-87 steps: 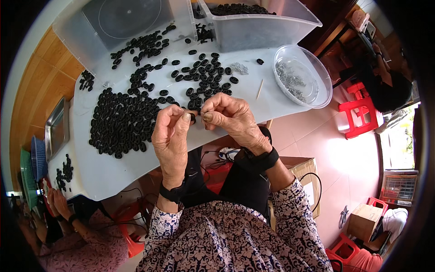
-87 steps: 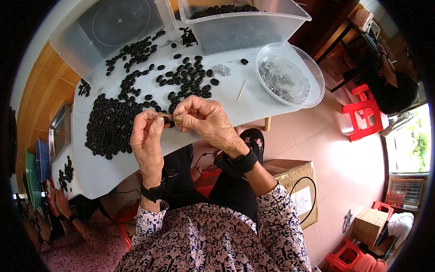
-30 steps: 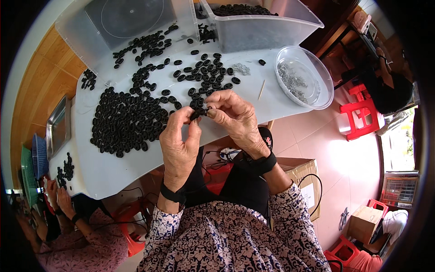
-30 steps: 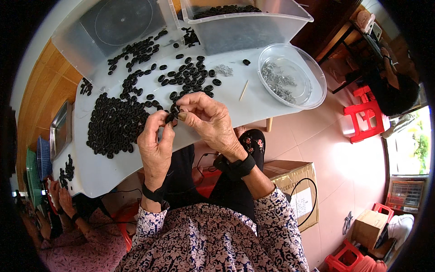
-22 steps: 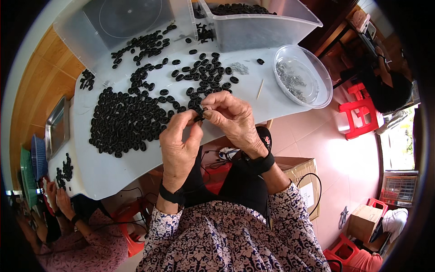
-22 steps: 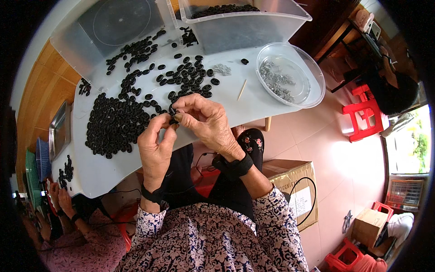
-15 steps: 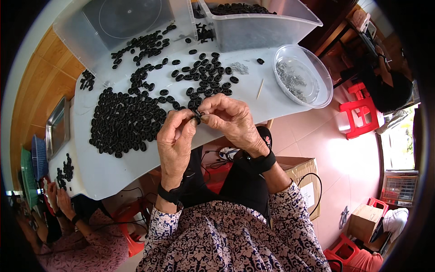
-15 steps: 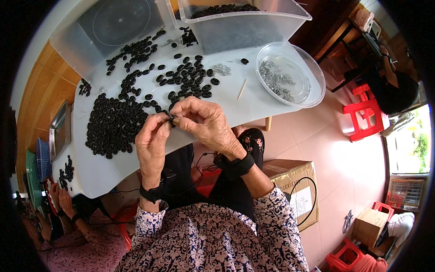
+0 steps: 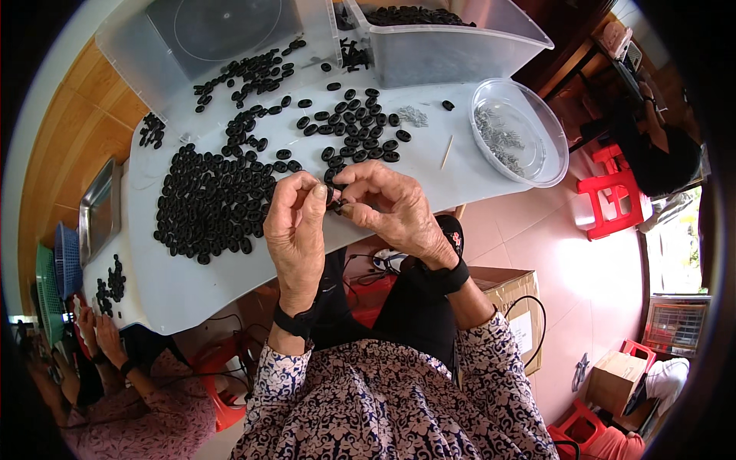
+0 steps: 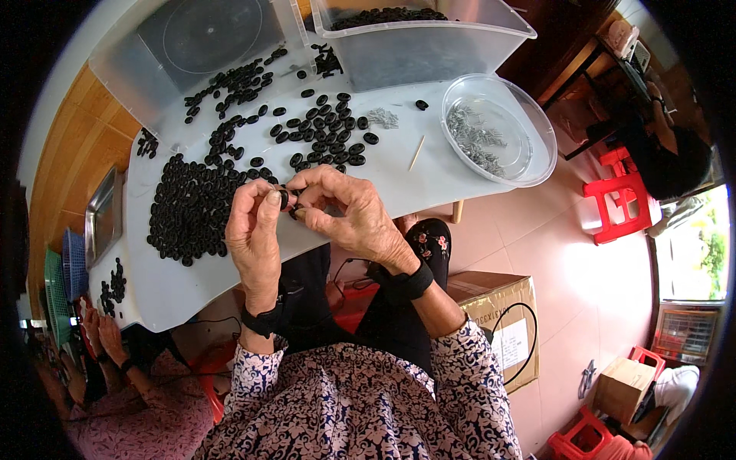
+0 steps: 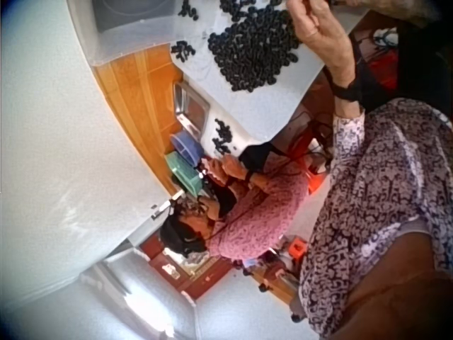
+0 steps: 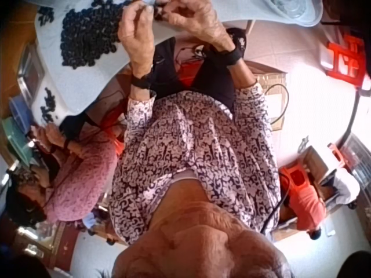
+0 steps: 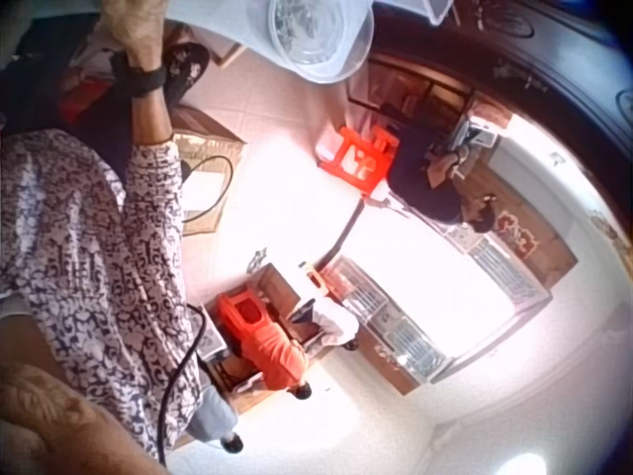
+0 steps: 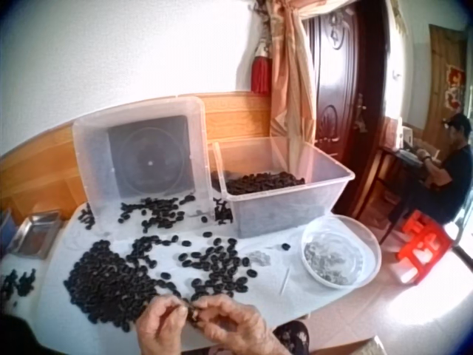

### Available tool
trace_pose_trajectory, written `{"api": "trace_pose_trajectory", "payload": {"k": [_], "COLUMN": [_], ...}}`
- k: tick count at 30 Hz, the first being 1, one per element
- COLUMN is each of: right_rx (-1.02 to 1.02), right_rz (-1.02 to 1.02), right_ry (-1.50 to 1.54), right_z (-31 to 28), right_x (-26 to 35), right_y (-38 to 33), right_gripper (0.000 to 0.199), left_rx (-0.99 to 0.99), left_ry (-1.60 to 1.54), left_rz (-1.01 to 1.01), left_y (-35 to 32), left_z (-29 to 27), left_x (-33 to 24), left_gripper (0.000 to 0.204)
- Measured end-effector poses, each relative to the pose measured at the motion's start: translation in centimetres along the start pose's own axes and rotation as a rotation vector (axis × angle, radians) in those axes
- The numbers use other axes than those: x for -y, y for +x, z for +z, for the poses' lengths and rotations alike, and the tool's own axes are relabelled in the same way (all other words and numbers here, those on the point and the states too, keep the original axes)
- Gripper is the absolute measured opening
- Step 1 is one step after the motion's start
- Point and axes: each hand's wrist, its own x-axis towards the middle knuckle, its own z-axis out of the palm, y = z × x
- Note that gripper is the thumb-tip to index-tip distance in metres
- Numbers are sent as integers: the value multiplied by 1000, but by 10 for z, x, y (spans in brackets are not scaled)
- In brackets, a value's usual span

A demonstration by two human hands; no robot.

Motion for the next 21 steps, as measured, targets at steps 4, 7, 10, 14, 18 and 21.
{"api": "trace_pose_trajectory", "payload": {"k": [4, 7, 10, 14, 18, 21], "right_rx": [21, 20, 5, -34, -41, -32], "right_rz": [-16, -17, -20, -24, -39, -37], "right_ry": [-36, -64, -28, 114, 167, 93], "right_z": [-2, -2, -4, -1, -2, -2], "right_x": [-1, 1, -3, -8, -6, -6], "right_y": [0, 0, -2, -1, -1, -1], "right_gripper": [35, 35, 35, 33, 32, 30], "left_rx": [47, 68, 80, 43, 108, 174], "left_ry": [207, 392, 444, 318, 399, 434], "left_rz": [109, 184, 210, 183, 36, 91], "left_y": [1, 2, 2, 0, -5, -3], "left_z": [-2, -1, 2, 4, 2, 3], "left_x": [-1, -2, -5, -5, -9, -9], "left_gripper": [10, 11, 13, 18, 28, 25]}}
